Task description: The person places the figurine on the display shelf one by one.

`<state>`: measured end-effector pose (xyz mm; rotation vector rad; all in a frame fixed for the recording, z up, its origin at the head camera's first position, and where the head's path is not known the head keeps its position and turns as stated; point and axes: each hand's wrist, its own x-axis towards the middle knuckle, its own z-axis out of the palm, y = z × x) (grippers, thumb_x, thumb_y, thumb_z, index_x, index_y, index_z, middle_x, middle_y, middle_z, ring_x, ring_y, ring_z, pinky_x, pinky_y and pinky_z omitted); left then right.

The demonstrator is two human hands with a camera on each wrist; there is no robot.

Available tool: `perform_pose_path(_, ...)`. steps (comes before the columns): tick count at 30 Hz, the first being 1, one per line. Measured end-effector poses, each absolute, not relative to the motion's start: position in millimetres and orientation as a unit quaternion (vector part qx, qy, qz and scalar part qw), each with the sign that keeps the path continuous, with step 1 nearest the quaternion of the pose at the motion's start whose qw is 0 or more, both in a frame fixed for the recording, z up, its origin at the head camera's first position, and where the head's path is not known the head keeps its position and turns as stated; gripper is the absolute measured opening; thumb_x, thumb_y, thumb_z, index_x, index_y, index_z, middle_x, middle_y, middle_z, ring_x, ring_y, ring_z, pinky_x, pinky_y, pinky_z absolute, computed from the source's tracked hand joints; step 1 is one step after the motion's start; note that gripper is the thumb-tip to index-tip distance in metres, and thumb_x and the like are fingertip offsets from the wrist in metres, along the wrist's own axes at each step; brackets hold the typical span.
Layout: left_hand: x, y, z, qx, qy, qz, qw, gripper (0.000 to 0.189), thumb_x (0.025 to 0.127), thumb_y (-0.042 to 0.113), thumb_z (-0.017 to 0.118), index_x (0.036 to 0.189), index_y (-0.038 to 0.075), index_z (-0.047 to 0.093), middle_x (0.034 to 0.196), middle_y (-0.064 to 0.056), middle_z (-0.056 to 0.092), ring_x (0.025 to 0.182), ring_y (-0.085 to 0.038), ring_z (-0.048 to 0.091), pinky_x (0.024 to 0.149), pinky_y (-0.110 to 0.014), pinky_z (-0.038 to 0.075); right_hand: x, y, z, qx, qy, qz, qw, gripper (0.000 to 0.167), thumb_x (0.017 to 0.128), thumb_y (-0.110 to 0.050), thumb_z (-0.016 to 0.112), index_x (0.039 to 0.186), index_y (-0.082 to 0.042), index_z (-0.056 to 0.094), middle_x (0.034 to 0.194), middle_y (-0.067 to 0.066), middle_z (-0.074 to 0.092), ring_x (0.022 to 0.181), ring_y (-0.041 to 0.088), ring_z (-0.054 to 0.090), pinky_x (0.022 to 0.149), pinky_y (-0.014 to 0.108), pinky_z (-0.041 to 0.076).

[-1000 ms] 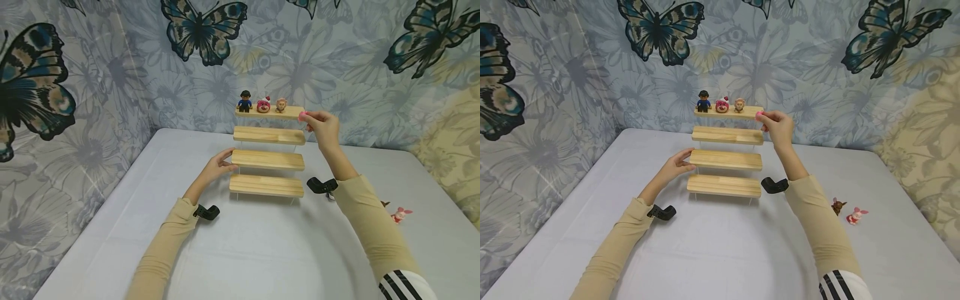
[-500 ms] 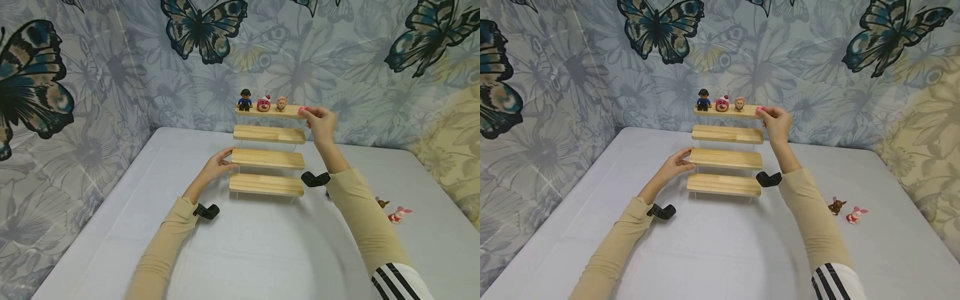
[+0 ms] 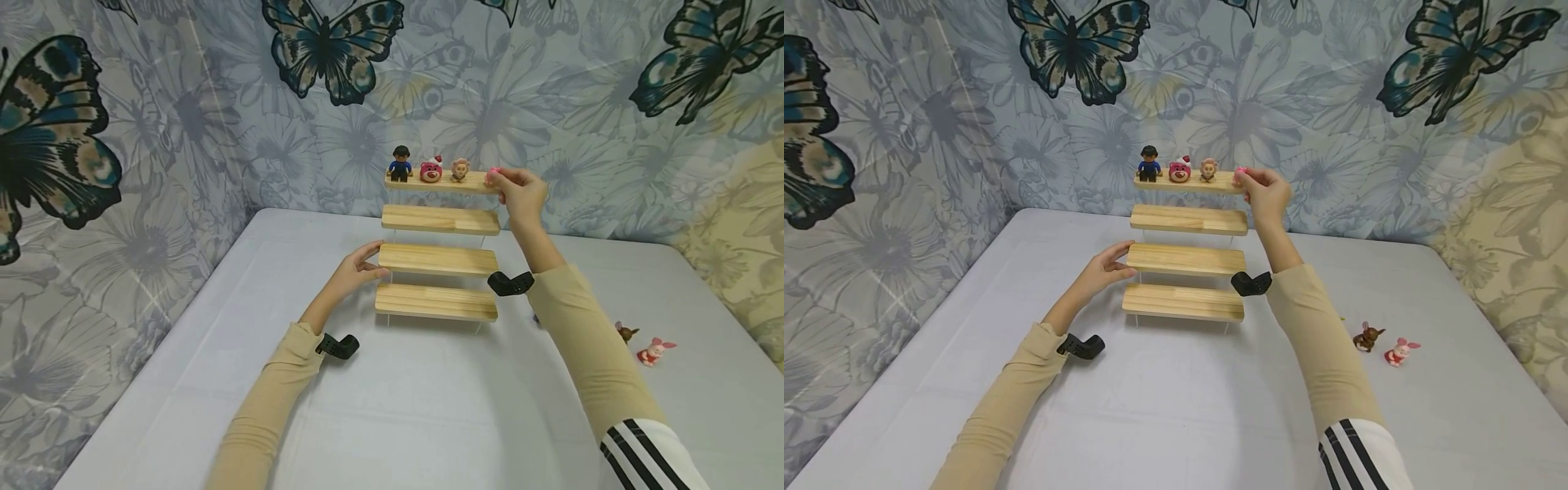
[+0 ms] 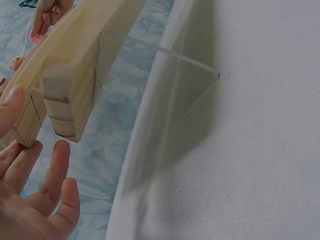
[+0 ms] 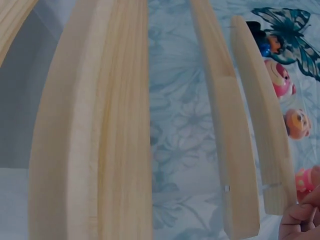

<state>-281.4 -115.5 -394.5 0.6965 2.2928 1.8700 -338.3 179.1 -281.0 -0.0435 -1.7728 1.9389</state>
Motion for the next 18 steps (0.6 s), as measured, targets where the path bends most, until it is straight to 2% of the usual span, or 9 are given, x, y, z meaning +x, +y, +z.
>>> perform_pose_path(8,-281.2,-115.8,-392.9,0.22,0.759,0.611,0.051,0.066,0.084,0.012,0.064,0.14,0.007,0.029,0.141,-0.012,0.028,0.097,-0.025,0.054,0.081,-0.036,0.045,-341.9,177.0,-276.3,-0.021,-0.68,0.695,0.23,0.017,0.071,-0.016,0.077,0.083,-0.006,0.069,0.069,-0.003,0.063,0.044,0.006,0.045,0.042,0.013,0.038)
perform_pose_path(12,-282.0,-115.7,-393.5,0.218,0.759,0.612,0.054,0.066,0.084,0.011,0.064,0.14,0.006,0.029,0.141,-0.013,0.028,0.097,-0.026,0.054,0.082,-0.036,0.045,-342.6,176.7,-275.7,-0.016,-0.68,0.701,0.215,0.019,0.073,-0.014,0.075,0.087,-0.003,0.068,0.071,-0.003,0.063,0.043,0.007,0.045,0.041,0.014,0.037)
perform_pose_path(18,-274.1,-115.3,-384.2,0.226,0.752,0.616,0.062,0.066,0.085,0.009,0.063,0.14,0.001,0.027,0.141,-0.017,0.026,0.099,-0.03,0.053,0.083,-0.037,0.044,-344.2,177.1,-276.7,-0.014,-0.694,0.689,0.207,0.025,0.073,-0.014,0.075,0.092,0.0,0.066,0.07,-0.004,0.063,0.038,0.005,0.037,0.038,0.016,0.03)
